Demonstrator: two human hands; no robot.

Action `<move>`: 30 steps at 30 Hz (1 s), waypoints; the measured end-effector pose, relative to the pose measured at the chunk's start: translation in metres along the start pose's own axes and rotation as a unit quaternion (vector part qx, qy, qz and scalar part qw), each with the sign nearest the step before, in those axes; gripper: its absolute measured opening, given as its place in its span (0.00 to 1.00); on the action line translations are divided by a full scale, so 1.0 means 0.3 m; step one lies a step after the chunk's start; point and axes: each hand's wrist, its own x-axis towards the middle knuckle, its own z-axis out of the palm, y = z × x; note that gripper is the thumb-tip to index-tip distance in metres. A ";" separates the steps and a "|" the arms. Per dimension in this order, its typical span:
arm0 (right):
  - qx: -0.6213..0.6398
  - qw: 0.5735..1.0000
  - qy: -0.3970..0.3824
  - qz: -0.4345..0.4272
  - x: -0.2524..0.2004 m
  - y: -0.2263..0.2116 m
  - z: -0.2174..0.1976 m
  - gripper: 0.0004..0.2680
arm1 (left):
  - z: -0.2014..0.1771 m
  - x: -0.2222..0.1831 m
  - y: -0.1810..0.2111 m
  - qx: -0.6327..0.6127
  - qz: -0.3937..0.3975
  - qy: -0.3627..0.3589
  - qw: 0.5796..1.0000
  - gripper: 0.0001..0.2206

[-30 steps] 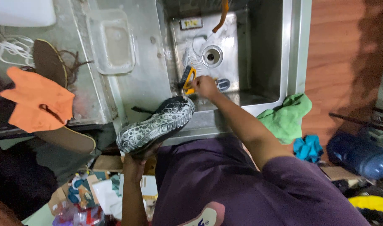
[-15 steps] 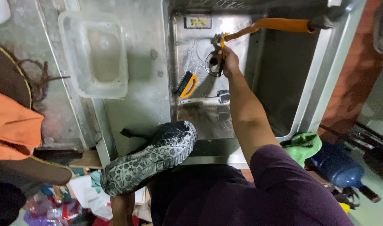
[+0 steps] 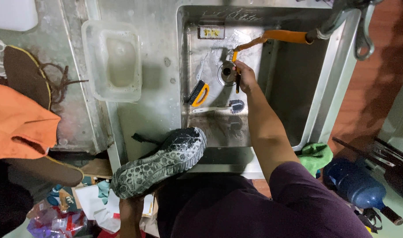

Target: Scraping the sole of a shoe using a small hand tool over a sink to clean or prepare the surface.

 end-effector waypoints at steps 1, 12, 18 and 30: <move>-0.001 1.000 -0.009 0.014 -0.022 -0.016 0.006 0.09 | 0.010 0.032 -0.006 -0.007 0.002 -0.001 1.000 0.39; -0.455 0.886 -0.043 0.075 -0.213 -0.031 0.048 0.13 | 0.353 0.355 0.045 -0.106 0.005 -0.048 0.993 0.33; -0.415 0.789 -0.125 -0.436 -0.685 -0.212 0.346 0.14 | 0.370 0.393 0.008 -0.046 0.087 -0.092 0.991 0.30; -0.788 0.397 -0.054 -0.468 -0.622 -0.282 1.098 0.10 | 0.519 0.305 0.022 0.006 0.166 0.011 0.986 0.15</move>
